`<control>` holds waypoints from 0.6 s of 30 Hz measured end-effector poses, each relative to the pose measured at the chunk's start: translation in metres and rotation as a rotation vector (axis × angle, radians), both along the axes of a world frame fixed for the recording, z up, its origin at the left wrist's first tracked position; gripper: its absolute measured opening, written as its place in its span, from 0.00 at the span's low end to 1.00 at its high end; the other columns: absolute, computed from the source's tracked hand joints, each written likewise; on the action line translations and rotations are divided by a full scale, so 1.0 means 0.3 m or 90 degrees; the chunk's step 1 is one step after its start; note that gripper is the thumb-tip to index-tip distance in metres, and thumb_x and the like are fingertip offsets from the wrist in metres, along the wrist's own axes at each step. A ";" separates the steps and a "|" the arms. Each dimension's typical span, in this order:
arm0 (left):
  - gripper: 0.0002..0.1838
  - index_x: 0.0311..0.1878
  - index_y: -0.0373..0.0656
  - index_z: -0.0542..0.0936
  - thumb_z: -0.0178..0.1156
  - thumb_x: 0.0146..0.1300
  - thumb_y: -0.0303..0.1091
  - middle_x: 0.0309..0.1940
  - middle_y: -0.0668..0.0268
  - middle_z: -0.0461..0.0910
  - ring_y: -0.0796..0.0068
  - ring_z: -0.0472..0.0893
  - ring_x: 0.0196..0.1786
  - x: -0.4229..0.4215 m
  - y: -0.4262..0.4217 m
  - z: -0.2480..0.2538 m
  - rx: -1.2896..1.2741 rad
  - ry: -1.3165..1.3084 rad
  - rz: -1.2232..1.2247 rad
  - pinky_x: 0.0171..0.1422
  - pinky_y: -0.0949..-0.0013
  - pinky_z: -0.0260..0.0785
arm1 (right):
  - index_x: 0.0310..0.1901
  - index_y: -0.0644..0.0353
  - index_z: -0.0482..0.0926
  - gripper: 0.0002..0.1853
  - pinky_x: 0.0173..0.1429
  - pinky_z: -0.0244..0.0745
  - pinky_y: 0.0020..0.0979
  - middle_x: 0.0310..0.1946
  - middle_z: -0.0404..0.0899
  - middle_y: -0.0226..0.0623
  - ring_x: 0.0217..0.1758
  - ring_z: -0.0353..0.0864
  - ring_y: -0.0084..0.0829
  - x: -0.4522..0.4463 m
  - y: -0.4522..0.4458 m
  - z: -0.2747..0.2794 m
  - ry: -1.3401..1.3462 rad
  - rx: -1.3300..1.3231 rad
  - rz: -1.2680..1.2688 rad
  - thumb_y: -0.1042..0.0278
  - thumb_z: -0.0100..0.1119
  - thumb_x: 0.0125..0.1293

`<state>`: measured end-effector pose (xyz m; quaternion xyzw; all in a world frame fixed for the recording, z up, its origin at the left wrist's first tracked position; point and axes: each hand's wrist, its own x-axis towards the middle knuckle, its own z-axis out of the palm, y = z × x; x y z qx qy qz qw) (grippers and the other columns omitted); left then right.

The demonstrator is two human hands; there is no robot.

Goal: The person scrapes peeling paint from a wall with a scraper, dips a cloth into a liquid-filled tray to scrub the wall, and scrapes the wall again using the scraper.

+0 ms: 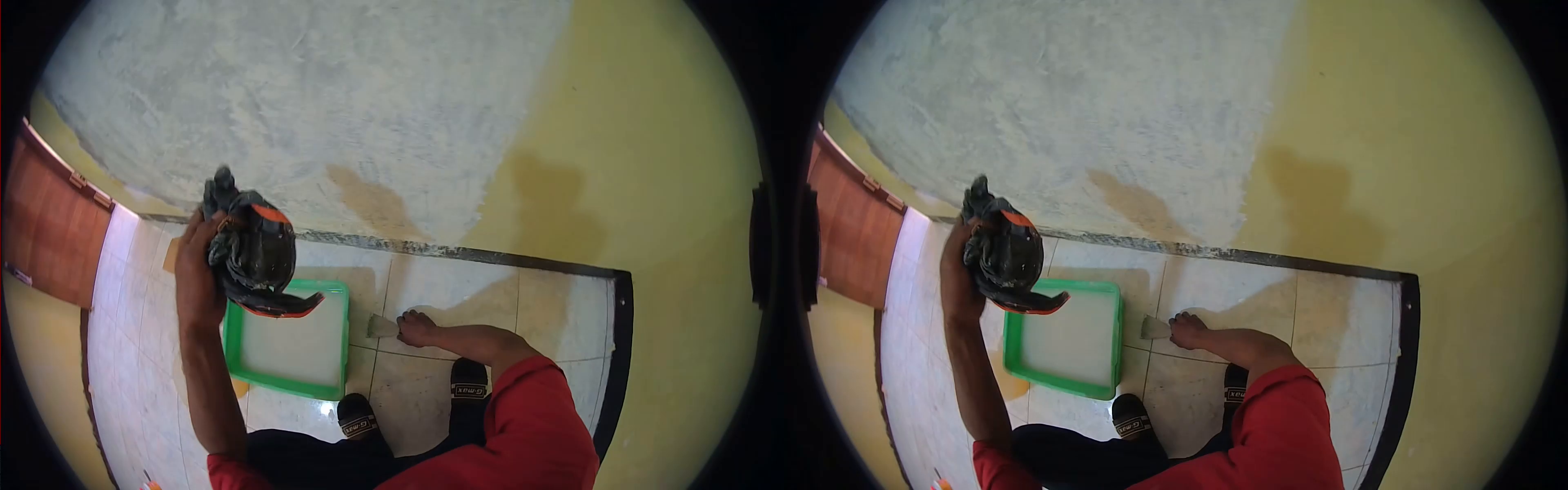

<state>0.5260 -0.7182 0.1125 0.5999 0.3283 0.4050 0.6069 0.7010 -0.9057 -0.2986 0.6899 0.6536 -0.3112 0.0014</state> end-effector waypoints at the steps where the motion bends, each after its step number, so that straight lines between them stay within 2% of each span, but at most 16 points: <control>1: 0.12 0.47 0.38 0.77 0.51 0.66 0.34 0.42 0.68 0.78 0.80 0.76 0.45 0.025 -0.002 0.022 0.005 -0.002 -0.013 0.51 0.75 0.68 | 0.49 0.65 0.74 0.22 0.58 0.69 0.48 0.50 0.73 0.51 0.57 0.70 0.50 0.010 0.007 0.015 0.013 -0.020 0.007 0.54 0.51 0.65; 2: 0.11 0.45 0.39 0.78 0.52 0.65 0.34 0.40 0.69 0.78 0.81 0.76 0.43 0.052 -0.021 0.065 0.046 0.041 -0.011 0.49 0.76 0.67 | 0.50 0.65 0.74 0.22 0.58 0.69 0.47 0.50 0.73 0.51 0.57 0.70 0.49 0.019 0.021 0.044 0.023 -0.039 0.014 0.53 0.52 0.65; 4: 0.10 0.45 0.39 0.78 0.53 0.64 0.33 0.34 0.70 0.79 0.84 0.75 0.40 0.072 -0.020 0.084 0.099 0.090 -0.045 0.47 0.78 0.65 | 0.52 0.63 0.72 0.23 0.54 0.73 0.42 0.48 0.73 0.51 0.52 0.74 0.45 0.018 0.056 0.089 0.123 0.153 -0.094 0.52 0.52 0.65; 6: 0.11 0.45 0.39 0.78 0.54 0.64 0.34 0.33 0.70 0.78 0.83 0.75 0.40 0.095 -0.042 0.092 0.106 0.122 -0.080 0.48 0.78 0.65 | 0.55 0.60 0.70 0.24 0.47 0.75 0.37 0.45 0.74 0.46 0.46 0.76 0.40 0.031 0.162 0.291 0.300 0.188 -0.216 0.50 0.52 0.66; 8: 0.13 0.44 0.37 0.77 0.56 0.62 0.37 0.32 0.68 0.78 0.82 0.75 0.39 0.092 -0.069 0.079 0.140 0.247 -0.091 0.47 0.76 0.66 | 0.60 0.58 0.66 0.27 0.40 0.74 0.31 0.41 0.73 0.39 0.41 0.74 0.31 0.026 0.252 0.466 0.649 0.246 -0.390 0.47 0.50 0.68; 9: 0.13 0.44 0.37 0.77 0.56 0.62 0.37 0.32 0.68 0.78 0.82 0.75 0.39 0.088 -0.051 0.052 0.122 0.238 -0.079 0.47 0.76 0.66 | 0.65 0.58 0.60 0.30 0.39 0.72 0.27 0.39 0.71 0.34 0.40 0.71 0.25 0.016 0.263 0.606 0.896 0.332 -0.378 0.47 0.49 0.69; 11: 0.18 0.45 0.34 0.76 0.59 0.61 0.40 0.39 0.63 0.77 0.74 0.74 0.45 0.078 0.014 -0.022 0.174 0.332 -0.200 0.54 0.69 0.66 | 0.67 0.60 0.56 0.32 0.40 0.73 0.29 0.42 0.71 0.33 0.42 0.71 0.24 -0.036 0.282 0.834 0.869 0.521 -0.287 0.49 0.50 0.70; 13: 0.19 0.44 0.35 0.76 0.59 0.63 0.44 0.36 0.63 0.76 0.76 0.74 0.40 0.098 -0.012 -0.033 0.102 0.254 -0.245 0.45 0.69 0.69 | 0.64 0.62 0.58 0.28 0.40 0.75 0.28 0.42 0.73 0.35 0.41 0.74 0.24 -0.086 0.275 0.992 0.849 0.533 -0.185 0.51 0.49 0.71; 14: 0.23 0.44 0.35 0.76 0.56 0.64 0.51 0.35 0.63 0.76 0.76 0.74 0.36 0.107 0.014 -0.076 0.151 0.291 -0.243 0.39 0.71 0.70 | 0.63 0.62 0.59 0.27 0.39 0.76 0.27 0.41 0.74 0.35 0.39 0.76 0.24 -0.101 0.290 1.033 0.837 0.493 -0.220 0.52 0.48 0.72; 15: 0.29 0.44 0.34 0.75 0.54 0.65 0.57 0.35 0.61 0.76 0.74 0.75 0.37 0.084 -0.016 -0.007 0.136 0.300 -0.283 0.38 0.70 0.73 | 0.61 0.61 0.61 0.25 0.38 0.76 0.25 0.41 0.76 0.36 0.38 0.78 0.24 -0.119 0.299 1.049 0.826 0.451 -0.258 0.53 0.48 0.72; 16: 0.32 0.46 0.32 0.74 0.51 0.64 0.60 0.35 0.61 0.75 0.72 0.77 0.37 0.064 0.011 -0.015 0.085 0.253 -0.316 0.38 0.69 0.77 | 0.59 0.61 0.64 0.22 0.38 0.75 0.24 0.41 0.77 0.36 0.36 0.79 0.23 -0.125 0.311 1.069 0.864 0.422 -0.285 0.55 0.49 0.72; 17: 0.33 0.54 0.34 0.73 0.49 0.65 0.58 0.35 0.60 0.76 0.69 0.78 0.39 0.019 0.024 0.024 0.142 0.326 -0.302 0.39 0.67 0.80 | 0.56 0.60 0.68 0.19 0.38 0.75 0.23 0.40 0.79 0.37 0.35 0.80 0.23 -0.140 0.326 1.070 0.898 0.400 -0.319 0.57 0.50 0.71; 18: 0.30 0.62 0.41 0.71 0.44 0.68 0.55 0.38 0.59 0.78 0.68 0.79 0.42 -0.034 0.020 0.054 0.340 0.458 -0.233 0.38 0.65 0.79 | 0.56 0.60 0.68 0.19 0.38 0.75 0.23 0.40 0.79 0.37 0.35 0.80 0.23 -0.159 0.352 1.040 0.907 0.370 -0.311 0.57 0.50 0.71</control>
